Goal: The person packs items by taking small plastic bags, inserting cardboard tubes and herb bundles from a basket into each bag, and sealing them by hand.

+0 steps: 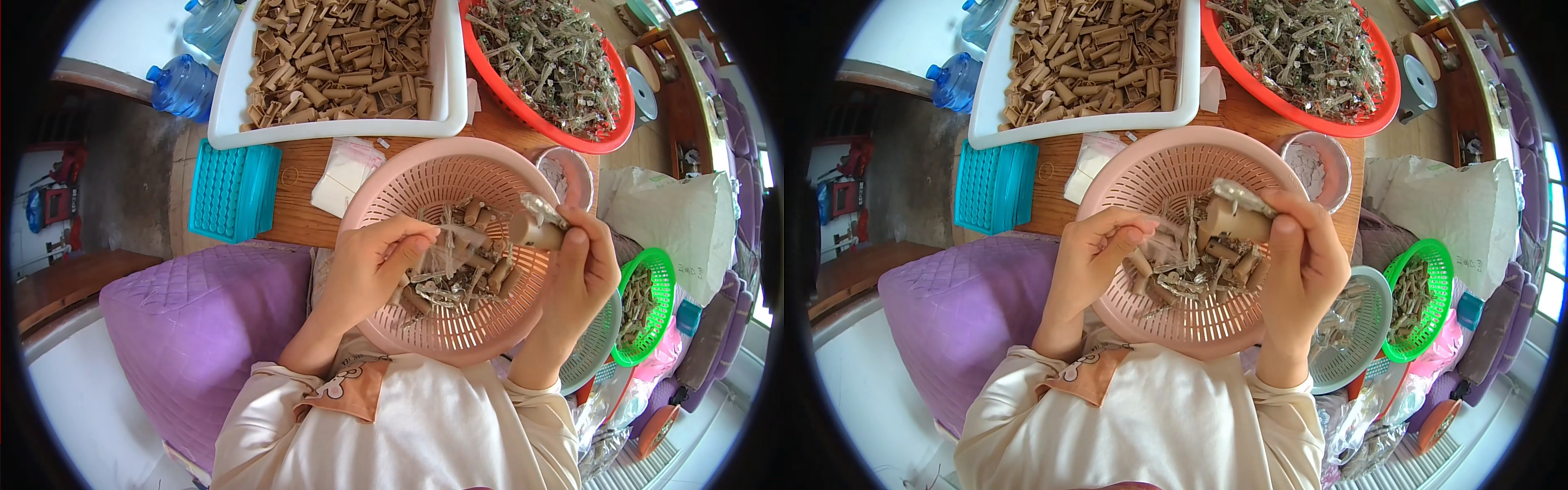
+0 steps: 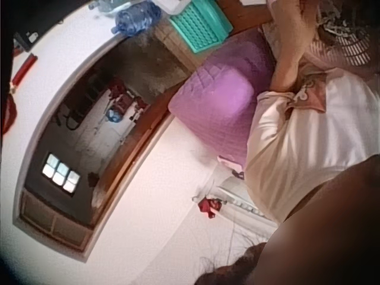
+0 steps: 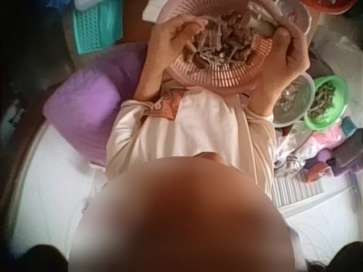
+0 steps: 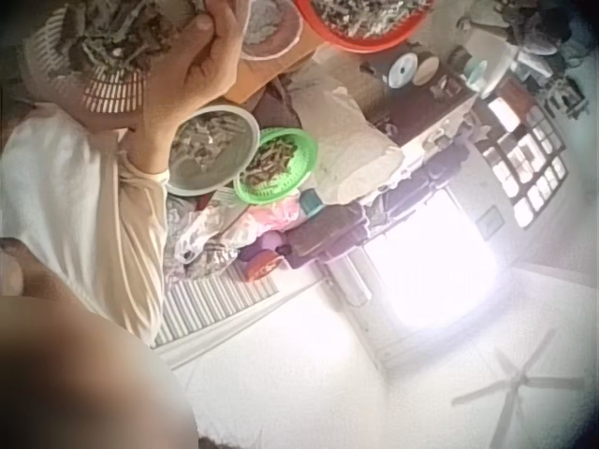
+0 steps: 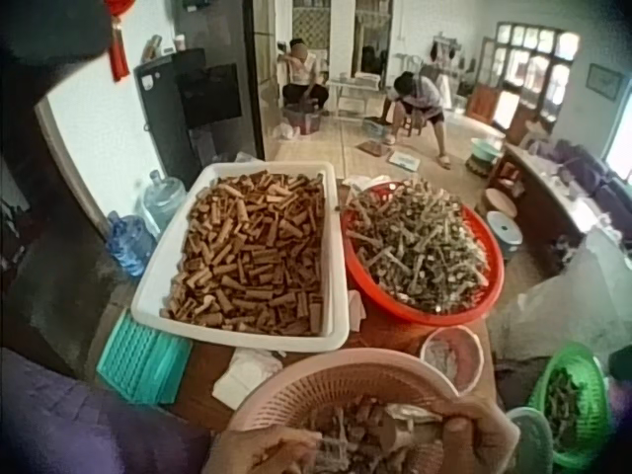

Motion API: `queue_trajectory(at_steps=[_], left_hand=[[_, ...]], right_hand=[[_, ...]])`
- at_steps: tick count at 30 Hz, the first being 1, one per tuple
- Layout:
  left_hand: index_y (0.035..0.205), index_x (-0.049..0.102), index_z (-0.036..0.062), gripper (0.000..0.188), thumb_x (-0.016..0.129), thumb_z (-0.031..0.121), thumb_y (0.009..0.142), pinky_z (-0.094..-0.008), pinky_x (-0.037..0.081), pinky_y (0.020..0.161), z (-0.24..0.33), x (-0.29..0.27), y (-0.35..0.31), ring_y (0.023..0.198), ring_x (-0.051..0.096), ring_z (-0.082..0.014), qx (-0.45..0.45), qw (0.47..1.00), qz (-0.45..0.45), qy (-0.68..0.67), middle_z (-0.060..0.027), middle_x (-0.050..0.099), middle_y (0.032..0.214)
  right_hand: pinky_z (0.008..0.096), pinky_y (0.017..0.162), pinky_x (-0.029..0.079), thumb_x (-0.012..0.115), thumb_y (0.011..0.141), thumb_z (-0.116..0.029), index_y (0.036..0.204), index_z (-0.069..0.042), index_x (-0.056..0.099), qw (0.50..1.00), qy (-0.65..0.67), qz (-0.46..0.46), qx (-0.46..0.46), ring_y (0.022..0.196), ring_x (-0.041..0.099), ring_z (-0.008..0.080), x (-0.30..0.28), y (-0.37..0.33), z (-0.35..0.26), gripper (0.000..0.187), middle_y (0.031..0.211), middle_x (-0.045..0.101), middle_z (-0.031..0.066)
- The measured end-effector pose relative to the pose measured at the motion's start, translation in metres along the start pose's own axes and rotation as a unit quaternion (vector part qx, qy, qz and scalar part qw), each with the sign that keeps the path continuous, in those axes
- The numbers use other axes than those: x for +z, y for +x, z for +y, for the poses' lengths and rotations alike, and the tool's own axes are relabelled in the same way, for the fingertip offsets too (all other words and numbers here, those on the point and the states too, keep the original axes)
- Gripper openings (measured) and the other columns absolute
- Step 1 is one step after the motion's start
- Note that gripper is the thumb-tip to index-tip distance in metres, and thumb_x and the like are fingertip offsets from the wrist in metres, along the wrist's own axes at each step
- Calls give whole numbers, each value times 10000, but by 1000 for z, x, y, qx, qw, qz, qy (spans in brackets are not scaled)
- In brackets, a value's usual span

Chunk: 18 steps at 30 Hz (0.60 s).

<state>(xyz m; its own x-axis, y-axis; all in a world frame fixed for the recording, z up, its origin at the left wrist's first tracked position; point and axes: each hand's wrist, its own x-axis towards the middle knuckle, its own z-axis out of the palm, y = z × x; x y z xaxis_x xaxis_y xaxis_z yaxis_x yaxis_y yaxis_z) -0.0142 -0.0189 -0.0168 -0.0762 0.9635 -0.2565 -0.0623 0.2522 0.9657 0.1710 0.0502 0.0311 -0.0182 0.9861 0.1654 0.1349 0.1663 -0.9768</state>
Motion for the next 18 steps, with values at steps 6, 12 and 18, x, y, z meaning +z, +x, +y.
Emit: queue_trajectory(at_steps=[6,12,18], left_hand=[[981,557,-50,201,590,73,825,-200,459,500,12,5,4,597,599,-116,-28,999,13,-27,-125,636,797],[1003,579,44,281,657,154,757,-218,477,571,17,5,3,637,622,-92,17,996,13,88,-78,661,742],[1001,579,46,290,672,114,735,-223,495,598,21,5,4,653,629,-109,46,998,13,48,-73,657,737]], right_hand=[[254,619,460,565,763,41,888,21,593,961,-176,-78,-201,684,577,194,8,-6,-17,130,810,609,118],[279,602,477,639,709,27,884,3,609,925,-248,-78,-277,661,588,219,20,-5,-19,180,797,610,111],[264,555,460,631,716,30,876,3,611,935,-260,-111,-214,600,574,198,20,-3,-18,164,760,610,96]])
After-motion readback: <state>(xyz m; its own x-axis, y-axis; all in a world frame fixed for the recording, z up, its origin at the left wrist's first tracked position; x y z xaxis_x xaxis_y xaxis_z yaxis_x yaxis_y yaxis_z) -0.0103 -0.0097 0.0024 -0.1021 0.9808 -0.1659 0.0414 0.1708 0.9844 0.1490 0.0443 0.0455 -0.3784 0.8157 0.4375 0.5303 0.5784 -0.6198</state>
